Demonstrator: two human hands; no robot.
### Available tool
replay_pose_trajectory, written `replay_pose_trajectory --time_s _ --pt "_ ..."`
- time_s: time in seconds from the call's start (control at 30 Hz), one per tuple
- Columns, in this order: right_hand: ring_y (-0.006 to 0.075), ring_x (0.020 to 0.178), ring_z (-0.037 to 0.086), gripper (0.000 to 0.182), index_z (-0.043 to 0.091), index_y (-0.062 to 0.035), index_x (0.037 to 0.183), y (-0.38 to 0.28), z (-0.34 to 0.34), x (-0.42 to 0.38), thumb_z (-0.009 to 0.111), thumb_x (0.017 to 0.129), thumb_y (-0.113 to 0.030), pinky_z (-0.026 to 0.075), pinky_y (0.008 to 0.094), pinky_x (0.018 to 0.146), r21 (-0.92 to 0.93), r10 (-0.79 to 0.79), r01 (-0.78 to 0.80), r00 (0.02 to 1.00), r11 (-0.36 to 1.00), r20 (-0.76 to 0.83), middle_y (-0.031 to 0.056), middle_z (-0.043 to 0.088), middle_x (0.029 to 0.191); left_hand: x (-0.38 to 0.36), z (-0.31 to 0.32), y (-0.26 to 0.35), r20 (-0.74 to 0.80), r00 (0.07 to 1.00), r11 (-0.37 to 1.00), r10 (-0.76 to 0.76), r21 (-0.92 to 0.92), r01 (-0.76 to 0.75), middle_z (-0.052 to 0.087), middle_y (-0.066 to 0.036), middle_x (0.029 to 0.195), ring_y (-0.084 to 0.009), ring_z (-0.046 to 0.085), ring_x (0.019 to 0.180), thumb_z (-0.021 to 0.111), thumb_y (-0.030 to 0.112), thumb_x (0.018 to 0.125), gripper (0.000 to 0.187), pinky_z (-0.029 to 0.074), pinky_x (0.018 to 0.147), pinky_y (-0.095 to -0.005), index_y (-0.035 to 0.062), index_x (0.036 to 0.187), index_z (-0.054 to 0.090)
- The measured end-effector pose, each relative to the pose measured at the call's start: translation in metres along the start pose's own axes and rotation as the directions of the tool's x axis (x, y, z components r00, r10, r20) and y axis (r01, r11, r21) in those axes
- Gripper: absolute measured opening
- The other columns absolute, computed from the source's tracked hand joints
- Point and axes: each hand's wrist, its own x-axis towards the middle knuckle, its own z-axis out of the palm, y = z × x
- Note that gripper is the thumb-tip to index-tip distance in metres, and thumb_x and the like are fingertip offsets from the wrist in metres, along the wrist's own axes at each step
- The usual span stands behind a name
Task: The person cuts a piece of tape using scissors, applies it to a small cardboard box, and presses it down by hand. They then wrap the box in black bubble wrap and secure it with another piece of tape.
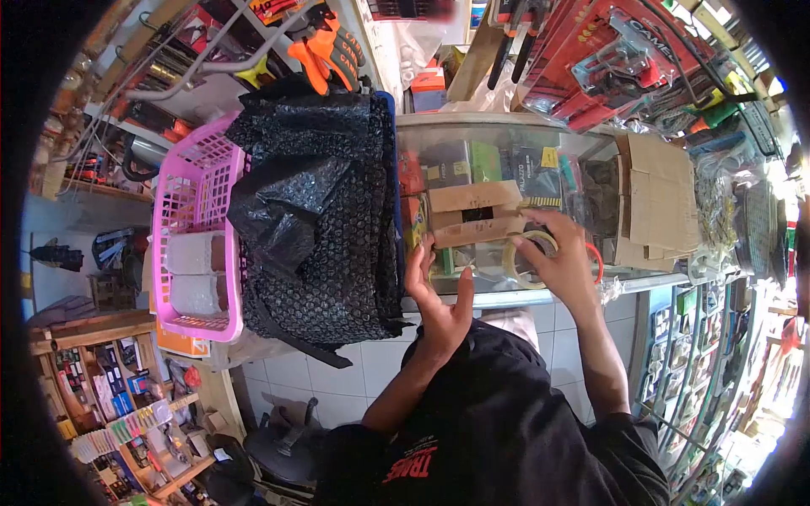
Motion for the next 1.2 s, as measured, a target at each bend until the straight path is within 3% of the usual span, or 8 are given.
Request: replay_pose_trajectory --time_s 0.13,0.23,0.53,0.63,0.73,0.83,1.03,1.2 --pt "0.0282 0.104 0.074 0.030 0.075 -0.0030 0.116 0.011 0.013 0.004 0.084 0.087 -0.009 0.057 0.0369 0.090 0.121 -0.078 0.088 0.993 0.989 -0.086 0.0148 0.076 0.115 -0.004 -0.003 0.001 -0.001 1.000 0.999 -0.028 -0.026 0.028 0.041 -0.028 0.152 -0.0386 0.043 0.148 0.067 -0.006 0.096 0.084 0.031 0.125 -0.0528 0.0053 0.160 0.014" --pt "0.0251 0.107 0.073 0.024 0.076 -0.0024 0.113 0.008 0.012 0.004 0.082 0.090 -0.006 0.056 0.0366 0.095 0.245 0.005 0.014 0.997 0.970 -0.079 0.0133 0.076 0.115 -0.007 -0.004 0.003 0.008 0.999 0.999 -0.036 -0.025 0.036 0.040 -0.028 0.154 -0.0389 0.043 0.148 0.067 -0.005 0.097 0.082 0.030 0.125 -0.0528 0.0053 0.160 0.015" --pt "0.0236 0.097 0.073 0.017 0.078 -0.0013 0.108 0.008 0.006 0.017 0.080 0.092 -0.006 0.055 0.0346 0.087 0.219 -0.012 0.023 0.999 0.975 -0.049 0.0130 0.077 0.104 -0.007 -0.003 0.001 0.017 1.000 1.000 -0.011 -0.028 0.011 0.036 -0.031 0.158 -0.0397 0.041 0.150 0.068 -0.001 0.096 0.082 0.027 0.127 -0.0537 0.0052 0.159 0.016" --pt "0.0268 0.096 0.071 0.019 0.080 -0.0037 0.107 0.008 0.004 0.025 0.082 0.090 -0.010 0.053 0.0376 0.086 0.119 -0.071 0.078 0.995 0.990 -0.068 0.0125 0.076 0.103 -0.005 -0.002 0.001 0.019 1.000 0.997 0.006 -0.074 -0.005 0.035 -0.032 0.160 -0.0402 0.040 0.151 0.067 -0.001 0.097 0.082 0.026 0.127 -0.0540 0.0050 0.160 0.015" --pt "0.0285 0.100 0.068 0.021 0.081 -0.0082 0.106 -0.017 0.006 0.036 0.085 0.086 -0.015 0.050 0.0427 0.090 -0.253 -0.397 0.355 0.907 0.900 -0.139 0.0094 0.075 0.105 -0.008 0.001 -0.002 0.010 1.000 0.995 -0.013 -0.102 0.014 0.035 -0.032 0.160 -0.0406 0.039 0.151 0.066 -0.001 0.097 0.082 0.026 0.127 -0.0547 0.0054 0.161 0.014" --pt "0.0275 0.105 0.064 0.025 0.082 -0.0126 0.104 -0.040 0.014 0.043 0.087 0.081 -0.019 0.046 0.0455 0.097 -0.200 -0.511 0.511 0.858 0.836 0.057 0.0051 0.072 0.106 -0.007 0.001 0.001 0.008 1.000 0.994 -0.015 -0.109 0.015 0.035 -0.032 0.160 -0.0407 0.039 0.152 0.066 0.000 0.098 0.083 0.027 0.127 -0.0540 0.0045 0.161 0.012" --pt "0.0243 0.104 0.063 0.026 0.083 -0.0144 0.099 -0.062 0.041 0.059 0.088 0.078 -0.029 0.040 0.0423 0.100 -0.167 -0.531 0.590 0.795 0.790 0.292 0.0019 0.069 0.100 -0.008 0.001 -0.003 -0.001 1.000 0.992 0.016 -0.122 -0.016 0.034 -0.034 0.160 -0.0404 0.039 0.151 0.067 0.003 0.100 0.082 0.026 0.127 -0.0525 0.0019 0.160 0.012" --pt "0.0233 0.098 0.065 0.009 0.081 -0.0136 0.093 -0.055 0.049 0.072 0.076 0.090 -0.020 0.038 0.0414 0.097 -0.109 -0.535 0.610 0.757 0.785 0.375 0.0017 0.070 0.091 -0.011 -0.001 -0.006 0.004 1.000 0.986 -0.002 -0.169 0.003 0.032 -0.036 0.161 -0.0415 0.036 0.154 0.068 0.003 0.100 0.083 0.024 0.128 -0.0534 0.0019 0.160 0.011"
